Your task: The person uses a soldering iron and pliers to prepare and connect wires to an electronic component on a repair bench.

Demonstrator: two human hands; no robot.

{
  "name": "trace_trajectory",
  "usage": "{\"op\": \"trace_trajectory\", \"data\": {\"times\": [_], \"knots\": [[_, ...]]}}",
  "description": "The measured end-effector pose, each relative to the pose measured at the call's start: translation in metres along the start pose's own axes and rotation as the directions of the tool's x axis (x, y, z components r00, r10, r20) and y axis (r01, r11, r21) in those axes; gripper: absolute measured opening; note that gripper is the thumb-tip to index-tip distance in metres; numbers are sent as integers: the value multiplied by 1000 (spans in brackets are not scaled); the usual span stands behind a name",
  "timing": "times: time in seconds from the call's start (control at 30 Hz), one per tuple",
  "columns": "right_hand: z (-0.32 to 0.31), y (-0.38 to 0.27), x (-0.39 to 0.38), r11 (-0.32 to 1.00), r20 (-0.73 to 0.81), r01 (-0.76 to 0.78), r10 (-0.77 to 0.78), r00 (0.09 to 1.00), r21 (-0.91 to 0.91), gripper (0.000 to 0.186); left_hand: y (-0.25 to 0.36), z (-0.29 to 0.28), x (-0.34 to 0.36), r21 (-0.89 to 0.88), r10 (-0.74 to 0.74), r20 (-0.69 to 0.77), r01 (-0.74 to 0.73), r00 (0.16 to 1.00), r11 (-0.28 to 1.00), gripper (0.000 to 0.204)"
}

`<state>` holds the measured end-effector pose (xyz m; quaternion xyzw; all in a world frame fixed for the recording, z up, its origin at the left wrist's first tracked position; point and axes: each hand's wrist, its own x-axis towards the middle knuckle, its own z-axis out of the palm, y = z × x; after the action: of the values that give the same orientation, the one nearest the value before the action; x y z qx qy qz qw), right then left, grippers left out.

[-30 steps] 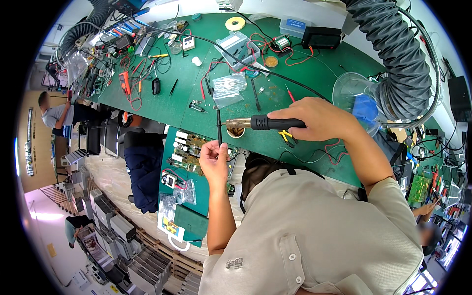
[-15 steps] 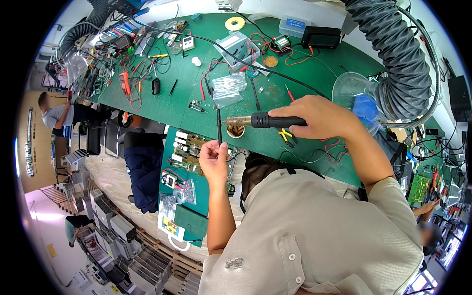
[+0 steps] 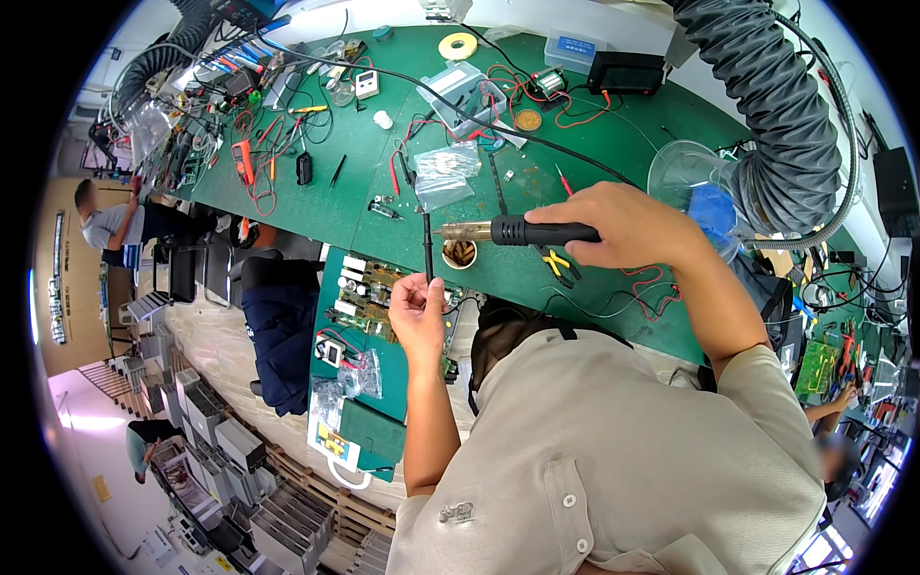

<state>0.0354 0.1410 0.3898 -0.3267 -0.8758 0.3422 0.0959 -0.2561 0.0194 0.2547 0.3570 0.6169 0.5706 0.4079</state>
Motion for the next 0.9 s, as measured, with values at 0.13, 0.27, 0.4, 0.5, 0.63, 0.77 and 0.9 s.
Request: {"op": "trace_trajectory", "data": {"times": [0.13, 0.27, 0.4, 0.5, 0.63, 0.77, 0.9], "knots": [[0, 1, 0, 1000, -4, 9, -9, 1000, 8, 49, 0, 0, 0, -9, -3, 0, 3, 1000, 1000, 18], [-1, 0, 1, 1000, 20, -22, 22, 1000, 16, 52, 1, 1, -1, 0, -8, -5, 8, 1000, 1000, 17], [-3, -3, 1, 998, 54, -58, 58, 997, 13, 56, 2, 1, -2, 2, -5, -2, 5, 1000, 1000, 17], [-4, -3, 1, 999, 48, -51, 50, 998, 10, 56, 2, 1, -2, 0, -4, -1, 4, 1000, 1000, 17], [-2, -2, 1, 1000, 7, -1, 1, 1000, 4, 49, 3, 1, -3, 3, -5, -6, 5, 1000, 1000, 17], [-2, -2, 0, 1000, 2, -5, 5, 1000, -2, 49, 2, 1, -2, -3, -8, -5, 8, 1000, 1000, 18], [-3, -2, 0, 1000, -1, 3, -3, 1000, -7, 49, 3, 1, -3, -2, -3, 0, 3, 1000, 1000, 18]]}}
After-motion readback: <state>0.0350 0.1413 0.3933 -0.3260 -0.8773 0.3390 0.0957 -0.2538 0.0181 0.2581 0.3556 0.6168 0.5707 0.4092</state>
